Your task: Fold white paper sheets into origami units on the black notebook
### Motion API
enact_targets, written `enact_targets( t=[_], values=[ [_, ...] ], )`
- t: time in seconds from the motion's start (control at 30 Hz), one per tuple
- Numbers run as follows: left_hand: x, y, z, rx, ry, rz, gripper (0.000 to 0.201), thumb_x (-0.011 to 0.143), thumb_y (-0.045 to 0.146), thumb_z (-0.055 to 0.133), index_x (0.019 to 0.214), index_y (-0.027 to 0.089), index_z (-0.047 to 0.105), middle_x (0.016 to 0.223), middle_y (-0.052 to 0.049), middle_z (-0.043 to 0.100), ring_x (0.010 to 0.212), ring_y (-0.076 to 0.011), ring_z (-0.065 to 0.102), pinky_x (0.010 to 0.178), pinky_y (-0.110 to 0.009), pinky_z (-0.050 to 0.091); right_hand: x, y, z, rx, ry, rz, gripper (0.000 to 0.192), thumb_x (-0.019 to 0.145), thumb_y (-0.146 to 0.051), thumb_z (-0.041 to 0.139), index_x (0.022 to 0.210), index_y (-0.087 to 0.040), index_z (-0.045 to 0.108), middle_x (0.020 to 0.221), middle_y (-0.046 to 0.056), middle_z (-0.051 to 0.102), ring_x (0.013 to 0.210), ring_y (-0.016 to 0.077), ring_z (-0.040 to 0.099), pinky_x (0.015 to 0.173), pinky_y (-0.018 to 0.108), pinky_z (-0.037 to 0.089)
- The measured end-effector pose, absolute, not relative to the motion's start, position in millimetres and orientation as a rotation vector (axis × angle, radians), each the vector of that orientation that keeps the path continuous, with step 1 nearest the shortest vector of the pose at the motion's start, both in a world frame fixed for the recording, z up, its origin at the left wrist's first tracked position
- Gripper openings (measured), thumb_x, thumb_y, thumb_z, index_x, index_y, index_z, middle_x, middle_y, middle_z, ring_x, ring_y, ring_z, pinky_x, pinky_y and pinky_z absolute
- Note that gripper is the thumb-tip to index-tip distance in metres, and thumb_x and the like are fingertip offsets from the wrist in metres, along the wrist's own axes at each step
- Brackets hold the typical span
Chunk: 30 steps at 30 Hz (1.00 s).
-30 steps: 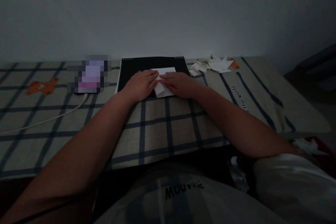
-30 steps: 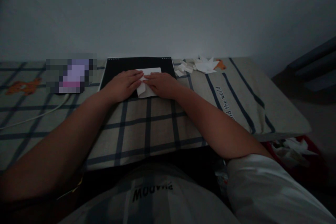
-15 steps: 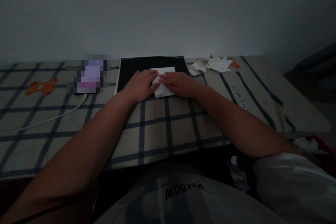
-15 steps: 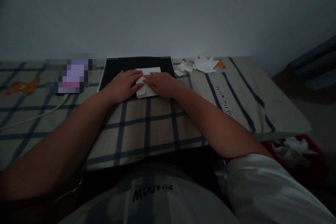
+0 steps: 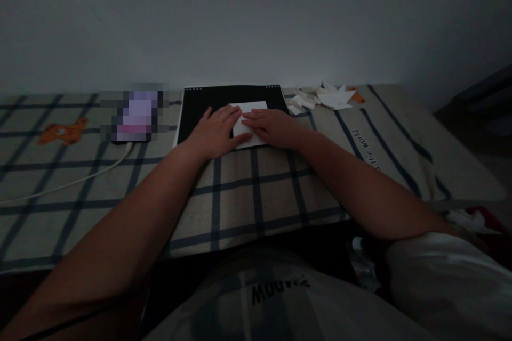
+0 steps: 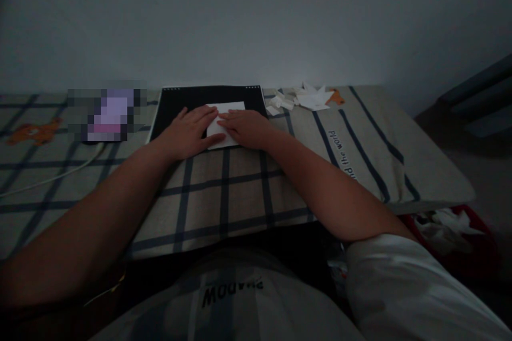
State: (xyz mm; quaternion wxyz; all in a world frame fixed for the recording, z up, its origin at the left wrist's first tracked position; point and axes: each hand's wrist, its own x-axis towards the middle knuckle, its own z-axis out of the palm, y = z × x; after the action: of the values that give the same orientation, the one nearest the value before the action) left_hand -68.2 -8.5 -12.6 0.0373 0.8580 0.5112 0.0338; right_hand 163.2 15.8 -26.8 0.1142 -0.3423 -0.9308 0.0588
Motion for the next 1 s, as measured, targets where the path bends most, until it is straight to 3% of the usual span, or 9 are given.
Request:
enact_targets(
  t=[0.2,0.37,0.57,0.67,0.77,0.87,1.0],
  values=[
    [-75.2,-1.8,-6.5,2.532,1.537,0.021,0.067,0.117,0.043,0.025,0.177,0.018,0.038,0.186,-0.011,0.035,0.174,-0.0279,0.029,0.142,-0.061,0.015,162.0,15.8,-28.8,-1.036,-2.72,0.159,0.049,0.115,-0.023,0.046,0.159,-0.018,0.067,0.169,0.013,0.058,0.159,0.0283,0.056,0.135,0.053,0.042],
    [-77.1,0.2,-12.9,2.623,1.512,0.15,0.069,0.115,0.043,0.033,0.177,0.015,0.038,0.186,-0.014,0.031,0.175,-0.0303,0.026,0.142,-0.061,0.017,160.1,16.0,-29.2,-1.083,-2.72,0.101,0.051,0.114,-0.023,0.045,0.161,-0.015,0.063,0.17,0.015,0.057,0.159,0.0298,0.055,0.133,0.054,0.044],
    [-75.3,-0.4,-14.4,2.681,1.434,0.125,0.067,0.115,0.041,0.033,0.175,0.013,0.042,0.182,-0.017,0.04,0.172,-0.031,0.035,0.141,-0.059,0.024,157.4,8.7,-18.8,-1.187,-2.737,0.095,0.053,0.115,-0.02,0.042,0.165,-0.013,0.059,0.172,0.017,0.055,0.161,0.0289,0.053,0.132,0.05,0.044],
    [-74.7,-2.7,-14.6,2.68,1.45,0.05,0.069,0.116,0.042,0.031,0.176,0.009,0.036,0.184,-0.018,0.034,0.174,-0.0313,0.03,0.141,-0.06,0.021,156.6,6.8,-16.2,-1.189,-2.754,0.095,0.053,0.116,-0.019,0.04,0.166,-0.012,0.057,0.173,0.016,0.054,0.162,0.0278,0.051,0.133,0.049,0.042],
    [-74.4,-5.0,-16.0,2.688,1.459,0.043,0.068,0.117,0.043,0.028,0.178,0.013,0.033,0.186,-0.016,0.03,0.175,-0.0296,0.027,0.142,-0.059,0.018,156.8,6.4,-16.6,-1.193,-2.758,0.079,0.054,0.116,-0.019,0.039,0.166,-0.012,0.057,0.173,0.016,0.054,0.161,0.0284,0.053,0.133,0.049,0.043],
    [-73.4,-6.6,-17.0,2.694,1.465,0.057,0.067,0.118,0.044,0.027,0.179,0.017,0.033,0.187,-0.014,0.03,0.175,-0.0289,0.026,0.142,-0.058,0.018,157.4,6.2,-17.3,-1.184,-2.765,0.064,0.054,0.117,-0.021,0.037,0.167,-0.011,0.056,0.173,0.017,0.053,0.161,0.0306,0.053,0.132,0.05,0.044],
    [-70.4,-8.9,-15.4,2.697,1.496,0.028,0.069,0.117,0.044,0.028,0.179,0.013,0.032,0.186,-0.016,0.03,0.175,-0.0309,0.026,0.142,-0.058,0.017,157.5,6.6,-18.3,-1.158,-2.765,0.072,0.054,0.117,-0.026,0.041,0.167,-0.012,0.056,0.174,0.016,0.053,0.161,0.031,0.053,0.133,0.052,0.043]
  ],
)
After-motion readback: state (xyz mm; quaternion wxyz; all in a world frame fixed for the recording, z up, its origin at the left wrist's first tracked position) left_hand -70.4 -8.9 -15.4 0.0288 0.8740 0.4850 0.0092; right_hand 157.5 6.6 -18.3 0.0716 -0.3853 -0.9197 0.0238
